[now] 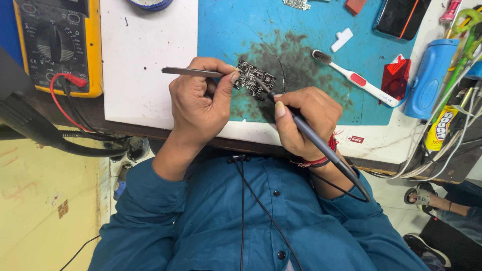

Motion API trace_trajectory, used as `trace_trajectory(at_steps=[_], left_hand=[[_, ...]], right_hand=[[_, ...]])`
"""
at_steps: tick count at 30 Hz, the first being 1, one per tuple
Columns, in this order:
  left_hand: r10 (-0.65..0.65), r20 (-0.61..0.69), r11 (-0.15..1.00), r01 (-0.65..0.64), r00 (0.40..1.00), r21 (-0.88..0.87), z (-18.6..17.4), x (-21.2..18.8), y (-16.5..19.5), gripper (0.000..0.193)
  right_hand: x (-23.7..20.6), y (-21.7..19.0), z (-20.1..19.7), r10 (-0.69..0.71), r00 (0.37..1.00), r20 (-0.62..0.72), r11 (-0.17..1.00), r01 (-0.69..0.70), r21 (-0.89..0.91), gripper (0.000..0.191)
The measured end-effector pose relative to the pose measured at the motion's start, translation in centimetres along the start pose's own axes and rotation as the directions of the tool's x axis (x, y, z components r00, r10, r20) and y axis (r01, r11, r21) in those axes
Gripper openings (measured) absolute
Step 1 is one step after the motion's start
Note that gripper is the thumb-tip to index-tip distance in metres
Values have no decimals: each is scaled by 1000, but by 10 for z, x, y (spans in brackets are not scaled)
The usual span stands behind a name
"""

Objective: The person solders a small circuit board on a workbench, holding the board with tweezers in one hand and a soldering iron in the other, touching components on the board. Near the end they pick up a yellow handheld hot-air tool and direct it at the board.

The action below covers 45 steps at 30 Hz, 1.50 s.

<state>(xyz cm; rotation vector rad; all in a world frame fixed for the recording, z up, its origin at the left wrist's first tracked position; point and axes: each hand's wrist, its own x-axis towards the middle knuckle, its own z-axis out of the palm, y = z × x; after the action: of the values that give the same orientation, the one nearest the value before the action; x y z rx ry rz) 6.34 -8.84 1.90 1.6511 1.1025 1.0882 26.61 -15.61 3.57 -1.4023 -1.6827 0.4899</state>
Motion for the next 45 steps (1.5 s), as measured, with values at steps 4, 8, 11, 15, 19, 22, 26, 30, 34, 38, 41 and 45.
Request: trace_trajectory(at_steps=[4,8,11,15,19,22,26,30,34,38,41,45], left_hand=[[5,-2,1000,-5,1000,-9,1,0,0,7],[2,11,1000,-2,1000,-14,0,1,-1,7],[8,15,1000,-8,1000,-11,0,1,-1,7],[18,12,1000,-18,1000,-7,0,1,-1,7],[0,12,1000,0,1000,-9,0,1,-1,7],[-6,9,1000,6,1000,-9,0,1,0,7],[1,2,1000,-1,1000,-7,0,0,1,7],[-4,6,1000,4,1000,-8,0,1,0,7],[4,6,1000,-4,1000,-10,0,1,-1,7],[2,9,1000,-2,1000,-14,0,1,-1,7],[-4,12,1000,4,1000,-14,0,1,-1,7],[-4,9,1000,4,1000,-5,0,1,0,7]], right_hand=[[0,0,0,-26,1000,12,1000,26,2,4],[1,-1,1,-10,1000,19,1000,11,0,5],[3,-1,0,-25,999,32,1000,25,6,6],[3,-2,0,-24,999,42,1000,24,-8,5],[3,-3,0,-11,999,43,1000,11,6,7],[4,-2,0,-37,998,52,999,37,9,7],[4,-2,0,-26,999,48,1000,25,16,6],[4,-1,0,-50,997,61,999,49,22,7],[4,-2,-1,-37,998,56,999,36,11,7],[3,-1,0,-47,997,56,999,46,13,7],[1,1,0,-35,999,41,999,34,18,6],[1,1,0,-5,1000,14,1000,5,21,15]])
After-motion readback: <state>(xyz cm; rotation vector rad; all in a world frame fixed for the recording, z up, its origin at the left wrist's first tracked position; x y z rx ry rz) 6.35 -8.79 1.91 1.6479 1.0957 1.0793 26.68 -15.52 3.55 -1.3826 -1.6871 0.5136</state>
